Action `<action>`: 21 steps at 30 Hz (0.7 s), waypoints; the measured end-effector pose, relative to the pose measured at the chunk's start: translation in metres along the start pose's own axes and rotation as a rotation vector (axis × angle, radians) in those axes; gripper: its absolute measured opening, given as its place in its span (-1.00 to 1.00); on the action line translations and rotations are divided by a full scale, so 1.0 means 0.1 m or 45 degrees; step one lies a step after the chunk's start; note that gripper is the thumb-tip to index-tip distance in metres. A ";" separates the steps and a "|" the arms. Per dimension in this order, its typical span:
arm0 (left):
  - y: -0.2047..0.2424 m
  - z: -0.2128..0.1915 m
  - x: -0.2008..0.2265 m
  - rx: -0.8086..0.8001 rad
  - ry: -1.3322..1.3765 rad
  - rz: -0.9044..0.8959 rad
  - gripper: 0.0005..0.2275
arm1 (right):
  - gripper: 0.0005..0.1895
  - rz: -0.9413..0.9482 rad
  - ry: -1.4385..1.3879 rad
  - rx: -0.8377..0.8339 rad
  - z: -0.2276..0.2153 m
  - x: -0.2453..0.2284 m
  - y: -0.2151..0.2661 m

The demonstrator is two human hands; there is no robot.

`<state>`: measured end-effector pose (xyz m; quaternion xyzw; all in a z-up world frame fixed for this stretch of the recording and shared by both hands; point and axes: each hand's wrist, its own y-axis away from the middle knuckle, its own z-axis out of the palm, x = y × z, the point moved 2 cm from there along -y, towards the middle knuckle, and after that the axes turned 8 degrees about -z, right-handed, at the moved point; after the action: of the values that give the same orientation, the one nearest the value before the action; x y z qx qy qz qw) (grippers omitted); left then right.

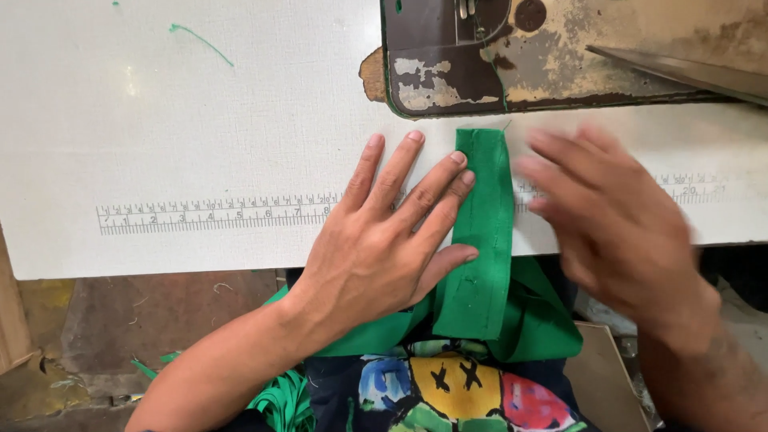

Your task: Sewing green fabric strips using an industrial sewing machine on a production floor.

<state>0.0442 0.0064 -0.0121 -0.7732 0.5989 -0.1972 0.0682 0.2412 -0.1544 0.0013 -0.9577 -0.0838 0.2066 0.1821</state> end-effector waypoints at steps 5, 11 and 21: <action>0.02 0.03 -0.03 -0.047 -0.016 -0.038 -0.42 | -0.70 0.826 -0.541 0.400 0.20 -0.55 0.64; -0.05 -0.01 -0.04 -0.071 -0.036 0.193 -0.37 | -0.74 0.221 0.155 0.447 0.20 -0.58 0.37; -0.12 -0.09 -0.15 -0.014 -0.198 0.339 -0.42 | -0.23 -0.011 0.291 -0.246 0.18 0.03 0.00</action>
<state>0.0480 0.0251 -0.0029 -0.7003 0.6900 -0.1228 0.1357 0.2359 -0.1482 -0.0150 -0.9877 -0.0861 0.0863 0.0983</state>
